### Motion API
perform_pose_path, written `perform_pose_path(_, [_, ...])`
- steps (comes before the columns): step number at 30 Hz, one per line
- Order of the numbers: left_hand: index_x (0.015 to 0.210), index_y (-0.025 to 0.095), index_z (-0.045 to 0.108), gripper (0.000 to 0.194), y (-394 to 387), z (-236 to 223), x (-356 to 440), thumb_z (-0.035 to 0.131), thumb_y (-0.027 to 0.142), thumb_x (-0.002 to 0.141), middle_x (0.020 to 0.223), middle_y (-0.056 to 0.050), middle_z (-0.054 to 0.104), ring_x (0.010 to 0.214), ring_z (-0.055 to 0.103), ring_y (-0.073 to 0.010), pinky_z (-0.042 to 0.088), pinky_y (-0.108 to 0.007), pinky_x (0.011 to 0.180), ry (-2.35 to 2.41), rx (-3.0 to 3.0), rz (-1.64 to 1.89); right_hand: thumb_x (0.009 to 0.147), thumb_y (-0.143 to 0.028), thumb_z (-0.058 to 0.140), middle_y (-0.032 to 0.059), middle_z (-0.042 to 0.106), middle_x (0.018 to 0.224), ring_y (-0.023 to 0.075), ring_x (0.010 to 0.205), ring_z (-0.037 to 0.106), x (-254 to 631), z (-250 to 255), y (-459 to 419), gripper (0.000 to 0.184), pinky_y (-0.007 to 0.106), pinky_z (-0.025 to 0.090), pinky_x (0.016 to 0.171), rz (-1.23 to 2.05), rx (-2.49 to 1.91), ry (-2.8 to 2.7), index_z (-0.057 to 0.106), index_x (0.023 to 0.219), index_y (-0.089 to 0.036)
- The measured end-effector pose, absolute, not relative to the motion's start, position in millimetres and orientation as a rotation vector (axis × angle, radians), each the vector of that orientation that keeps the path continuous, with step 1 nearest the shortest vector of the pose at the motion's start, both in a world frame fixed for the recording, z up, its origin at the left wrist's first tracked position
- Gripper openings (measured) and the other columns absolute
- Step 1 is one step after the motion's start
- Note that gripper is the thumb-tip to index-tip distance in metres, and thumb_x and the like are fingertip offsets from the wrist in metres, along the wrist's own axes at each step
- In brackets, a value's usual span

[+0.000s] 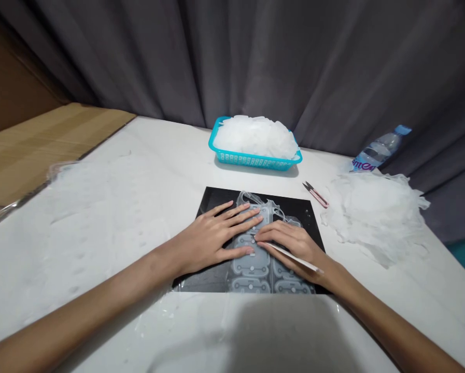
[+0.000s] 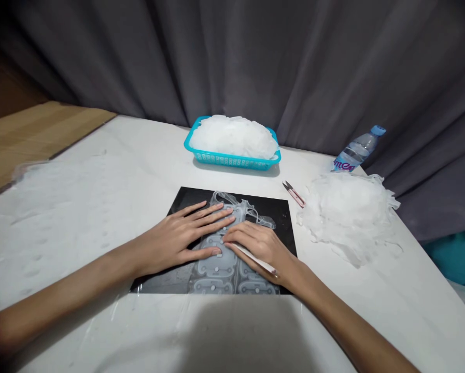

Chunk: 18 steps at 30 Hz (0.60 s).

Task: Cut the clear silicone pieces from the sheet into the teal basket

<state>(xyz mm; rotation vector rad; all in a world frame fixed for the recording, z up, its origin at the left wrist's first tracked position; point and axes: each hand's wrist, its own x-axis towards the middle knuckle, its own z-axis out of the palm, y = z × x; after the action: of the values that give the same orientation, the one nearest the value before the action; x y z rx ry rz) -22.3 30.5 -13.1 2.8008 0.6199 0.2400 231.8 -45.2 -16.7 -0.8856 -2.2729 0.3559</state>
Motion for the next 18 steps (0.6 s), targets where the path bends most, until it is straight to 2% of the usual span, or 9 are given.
perform_pose_path(3, [0.169, 0.040, 0.021, 0.071, 30, -12, -23, 0.042, 0.067, 0.107, 0.172, 0.007, 0.030, 0.161, 0.027, -0.0218, 0.011, -0.041, 0.135, 0.630, 2.797, 0.238, 0.107, -0.016, 0.055, 0.0093, 0.077, 0.109, 0.0188, 0.101, 0.074, 236, -13, -49, 0.014, 0.032, 0.059, 0.088, 0.265, -0.915, -2.327, 0.066, 0.115, -0.016])
perform_pose_path(12, [0.168, 0.041, 0.021, 0.071, 32, -13, -24, 0.043, 0.068, 0.106, 0.172, 0.006, 0.032, 0.161, 0.029, -0.0229, 0.013, -0.041, 0.134, 0.621, 2.784, 0.268, 0.107, -0.015, 0.054, 0.0103, 0.078, 0.109, 0.0180, 0.100, 0.075, 245, -19, -54, 0.016, 0.029, 0.061, 0.089, 0.131, -0.923, -2.355, 0.067, 0.115, -0.017])
perform_pose_path(18, [0.168, 0.041, 0.025, 0.071, 33, -13, -23, 0.043, 0.069, 0.106, 0.172, 0.006, 0.031, 0.161, 0.028, -0.0231, 0.014, -0.042, 0.133, 0.642, 2.777, 0.214, 0.107, -0.017, 0.056, 0.0099, 0.079, 0.103, 0.0184, 0.095, 0.076, 243, -20, -50, 0.013, 0.028, 0.060, 0.083, 0.057, -0.853, -2.339, 0.068, 0.113, -0.016])
